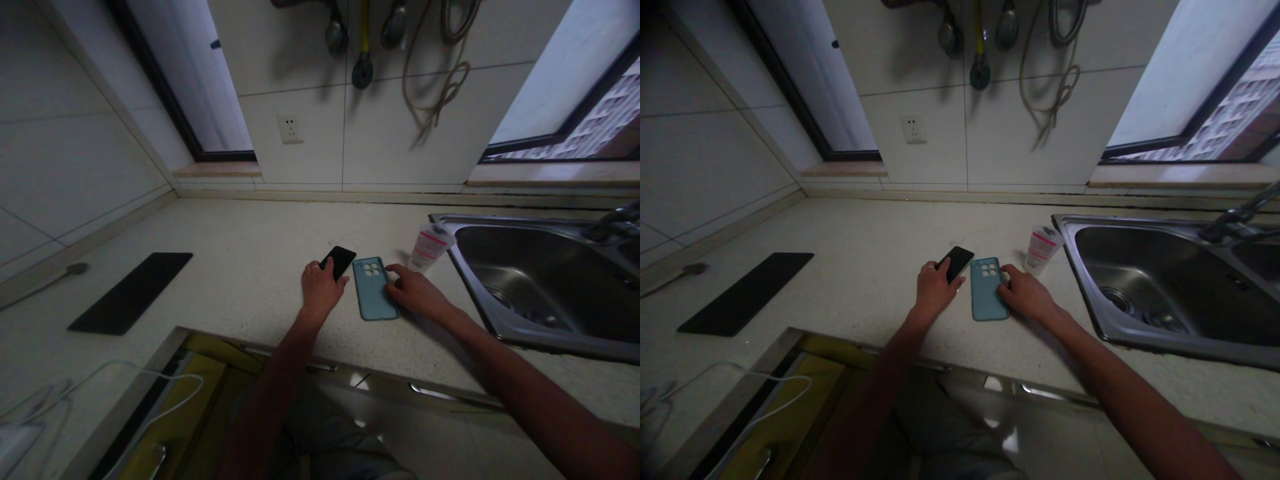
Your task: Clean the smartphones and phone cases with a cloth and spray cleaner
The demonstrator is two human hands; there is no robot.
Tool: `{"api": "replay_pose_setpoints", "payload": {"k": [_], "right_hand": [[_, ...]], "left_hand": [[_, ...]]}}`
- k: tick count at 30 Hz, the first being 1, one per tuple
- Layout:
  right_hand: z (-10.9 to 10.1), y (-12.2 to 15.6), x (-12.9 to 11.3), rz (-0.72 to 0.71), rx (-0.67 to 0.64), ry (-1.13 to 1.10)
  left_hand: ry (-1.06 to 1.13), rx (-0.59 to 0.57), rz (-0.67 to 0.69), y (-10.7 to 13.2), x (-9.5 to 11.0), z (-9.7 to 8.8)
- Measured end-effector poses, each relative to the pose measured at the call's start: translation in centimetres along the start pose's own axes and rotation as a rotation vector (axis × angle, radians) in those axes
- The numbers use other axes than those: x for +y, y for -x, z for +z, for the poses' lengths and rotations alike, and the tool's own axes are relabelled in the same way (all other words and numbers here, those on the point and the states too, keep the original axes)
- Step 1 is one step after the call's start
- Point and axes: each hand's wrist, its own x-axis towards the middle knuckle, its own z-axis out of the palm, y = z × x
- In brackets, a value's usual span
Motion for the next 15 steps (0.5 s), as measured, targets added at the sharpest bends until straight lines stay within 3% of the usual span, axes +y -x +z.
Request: {"api": "replay_pose_setpoints", "payload": {"k": [5, 15], "right_hand": [[0.34, 0.16, -0.22, 0.028, -0.105, 0.096], [0.47, 0.52, -0.44, 0.011, -0.118, 0.183]], "left_hand": [[-0.080, 0.001, 0.007, 0.08, 0.07, 0.26], [-0.106, -0.038, 0.005, 0.23, 0.40, -0.04]]}}
